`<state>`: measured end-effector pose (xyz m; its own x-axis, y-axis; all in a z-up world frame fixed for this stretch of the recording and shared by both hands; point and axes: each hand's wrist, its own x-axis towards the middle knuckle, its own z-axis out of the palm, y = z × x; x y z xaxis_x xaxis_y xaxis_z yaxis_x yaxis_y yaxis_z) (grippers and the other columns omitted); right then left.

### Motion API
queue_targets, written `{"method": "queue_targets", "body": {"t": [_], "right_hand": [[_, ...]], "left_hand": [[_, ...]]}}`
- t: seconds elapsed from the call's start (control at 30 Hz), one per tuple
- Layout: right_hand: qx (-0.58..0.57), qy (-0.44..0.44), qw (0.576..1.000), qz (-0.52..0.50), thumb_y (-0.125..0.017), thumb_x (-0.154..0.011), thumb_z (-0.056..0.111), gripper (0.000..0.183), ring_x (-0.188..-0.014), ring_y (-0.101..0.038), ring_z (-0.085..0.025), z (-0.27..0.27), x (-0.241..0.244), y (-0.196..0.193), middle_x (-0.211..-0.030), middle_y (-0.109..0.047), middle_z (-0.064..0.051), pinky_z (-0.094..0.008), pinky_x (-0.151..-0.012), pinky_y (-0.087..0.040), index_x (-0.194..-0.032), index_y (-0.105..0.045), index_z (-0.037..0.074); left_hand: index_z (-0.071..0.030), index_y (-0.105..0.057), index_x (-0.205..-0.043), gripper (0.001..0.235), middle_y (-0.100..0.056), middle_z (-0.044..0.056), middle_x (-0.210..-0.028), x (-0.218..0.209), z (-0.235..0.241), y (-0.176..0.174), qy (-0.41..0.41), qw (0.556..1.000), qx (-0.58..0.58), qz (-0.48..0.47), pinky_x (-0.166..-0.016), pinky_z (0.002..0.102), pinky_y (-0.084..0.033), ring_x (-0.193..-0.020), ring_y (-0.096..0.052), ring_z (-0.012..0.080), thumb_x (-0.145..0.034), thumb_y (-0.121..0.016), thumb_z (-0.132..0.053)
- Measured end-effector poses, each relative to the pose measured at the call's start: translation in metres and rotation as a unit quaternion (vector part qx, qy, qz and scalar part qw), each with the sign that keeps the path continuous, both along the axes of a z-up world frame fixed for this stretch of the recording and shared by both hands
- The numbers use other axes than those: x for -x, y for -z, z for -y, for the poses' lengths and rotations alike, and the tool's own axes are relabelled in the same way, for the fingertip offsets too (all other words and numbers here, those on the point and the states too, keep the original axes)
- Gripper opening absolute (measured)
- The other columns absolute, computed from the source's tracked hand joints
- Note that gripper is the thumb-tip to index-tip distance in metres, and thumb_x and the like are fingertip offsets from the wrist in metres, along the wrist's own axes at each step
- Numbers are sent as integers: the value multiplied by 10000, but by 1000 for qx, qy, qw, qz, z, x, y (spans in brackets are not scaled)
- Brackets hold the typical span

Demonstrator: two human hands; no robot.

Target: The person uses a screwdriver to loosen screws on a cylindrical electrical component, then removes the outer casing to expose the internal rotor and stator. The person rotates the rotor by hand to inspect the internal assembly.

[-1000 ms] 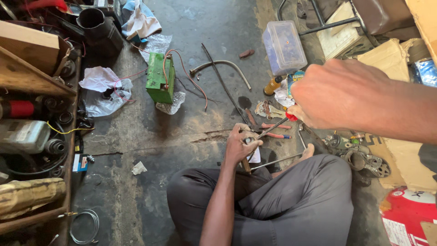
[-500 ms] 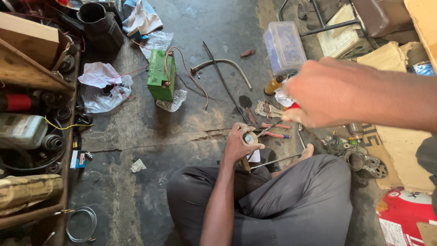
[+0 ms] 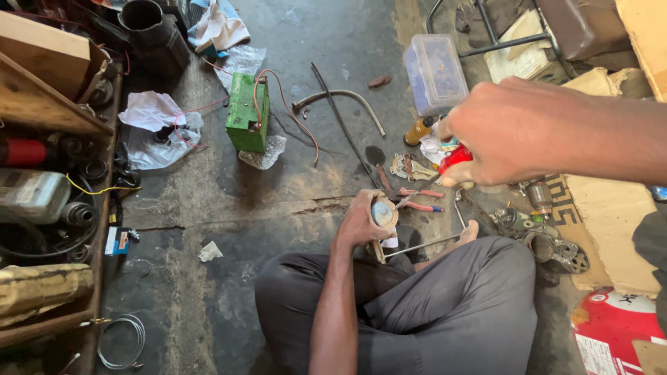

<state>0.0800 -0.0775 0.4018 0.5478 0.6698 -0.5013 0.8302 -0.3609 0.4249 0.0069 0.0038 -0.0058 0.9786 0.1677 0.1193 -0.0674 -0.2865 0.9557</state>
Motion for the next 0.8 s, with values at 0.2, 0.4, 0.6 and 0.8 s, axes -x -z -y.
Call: {"method": "queue_targets", "body": {"t": [0.2, 0.4, 0.6, 0.8], "right_hand": [[97, 36, 994, 37, -793, -801, 327, 286, -915, -758, -360, 3, -9, -2, -913, -759, -168, -456, -823, -625, -997, -797, 120], [-105, -59, 992, -42, -819, -629, 520, 658, -818, -738, -383, 10, -6, -5, -914, -727, -145, -506, -719, -594, -1189, -740, 184], [0, 110, 993, 41, -665, -949, 462, 442, -868, -728, -424, 9, -7, -8, -840, -718, -240, -503, -815, -595, -961, -763, 32], [-180, -75, 980, -36, -721, -726, 318, 395, -827, -719, -411, 28, -17, 5, -897, -720, -164, -522, -740, -570, -1039, -771, 82]], "left_hand": [[-34, -577, -1318, 955, -636, 160, -1244, 0, 3, 5, -9, 1000, 10, 18, -1014, 399, -500, -1194, -616, 326, -469, -958, -247], [-53, -571, -1323, 966, -633, 140, -1244, 3, 2, 3, -11, 999, 23, -39, -1005, 386, -502, -1186, -614, 305, -459, -956, -252], [-47, -579, -1309, 924, -637, 144, -1240, 5, 3, -4, -19, 999, 36, -1, -1016, 385, -501, -1190, -619, 307, -483, -947, -238], [-47, -589, -1295, 900, -641, 145, -1230, 5, 4, -2, -22, 999, 33, -15, -1012, 390, -499, -1186, -617, 313, -487, -944, -226]]}}
